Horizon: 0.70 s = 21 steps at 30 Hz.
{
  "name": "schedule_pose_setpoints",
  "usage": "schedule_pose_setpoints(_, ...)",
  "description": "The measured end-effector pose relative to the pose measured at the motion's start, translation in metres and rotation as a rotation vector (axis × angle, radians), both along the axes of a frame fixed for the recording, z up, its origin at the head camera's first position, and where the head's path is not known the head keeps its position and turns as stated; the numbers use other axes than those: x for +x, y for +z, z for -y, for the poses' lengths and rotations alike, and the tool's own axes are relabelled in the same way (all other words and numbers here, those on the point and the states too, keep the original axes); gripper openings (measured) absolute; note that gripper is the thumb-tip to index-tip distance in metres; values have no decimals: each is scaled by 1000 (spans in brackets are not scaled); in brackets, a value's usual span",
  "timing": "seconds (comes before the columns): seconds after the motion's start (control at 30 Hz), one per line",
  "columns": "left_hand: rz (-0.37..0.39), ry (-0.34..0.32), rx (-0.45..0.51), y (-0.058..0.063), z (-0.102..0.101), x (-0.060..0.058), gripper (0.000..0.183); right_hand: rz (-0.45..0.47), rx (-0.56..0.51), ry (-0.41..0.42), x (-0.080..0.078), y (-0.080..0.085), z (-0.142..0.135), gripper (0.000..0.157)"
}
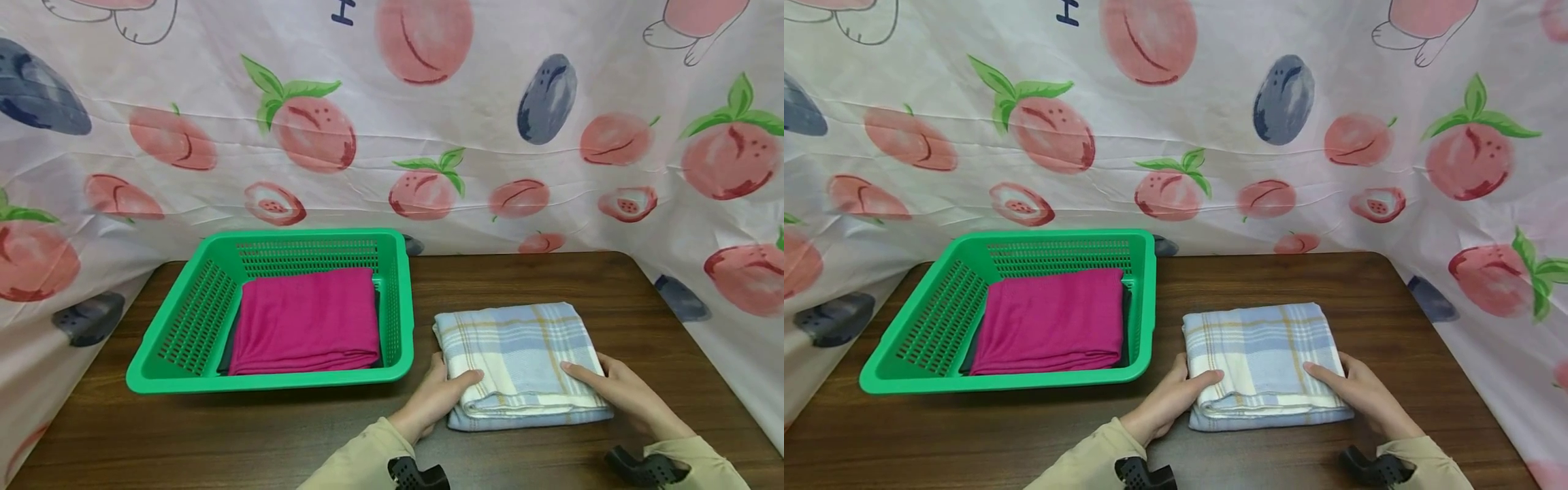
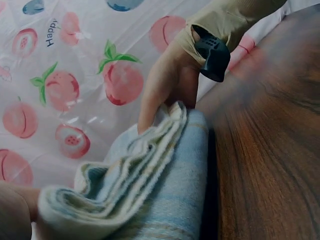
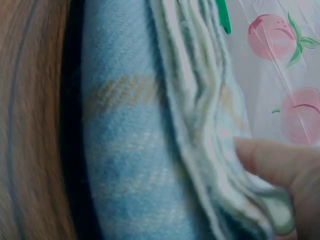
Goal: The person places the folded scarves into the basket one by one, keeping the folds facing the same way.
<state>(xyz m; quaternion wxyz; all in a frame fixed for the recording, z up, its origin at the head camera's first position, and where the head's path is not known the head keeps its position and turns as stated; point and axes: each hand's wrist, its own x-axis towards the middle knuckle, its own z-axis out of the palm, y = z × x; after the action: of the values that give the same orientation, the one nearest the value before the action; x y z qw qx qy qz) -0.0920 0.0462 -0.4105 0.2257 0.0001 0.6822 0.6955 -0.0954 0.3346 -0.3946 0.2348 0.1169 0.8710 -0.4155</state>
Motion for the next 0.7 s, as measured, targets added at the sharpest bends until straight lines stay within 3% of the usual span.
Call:
schedule_pose_setpoints(0.37,152,-52,89,-6,-1,2,115,32,-106,-24,11,-8,9,93)
schedule_pose_setpoints(0.6,112,-48,104,-9,1,3,111,81,-276,-88,17,-17,7,82)
schedule_pose_setpoints(0.7,96,-41,94,-10,2,4,108,94,-294,-91,20,-19,6,84)
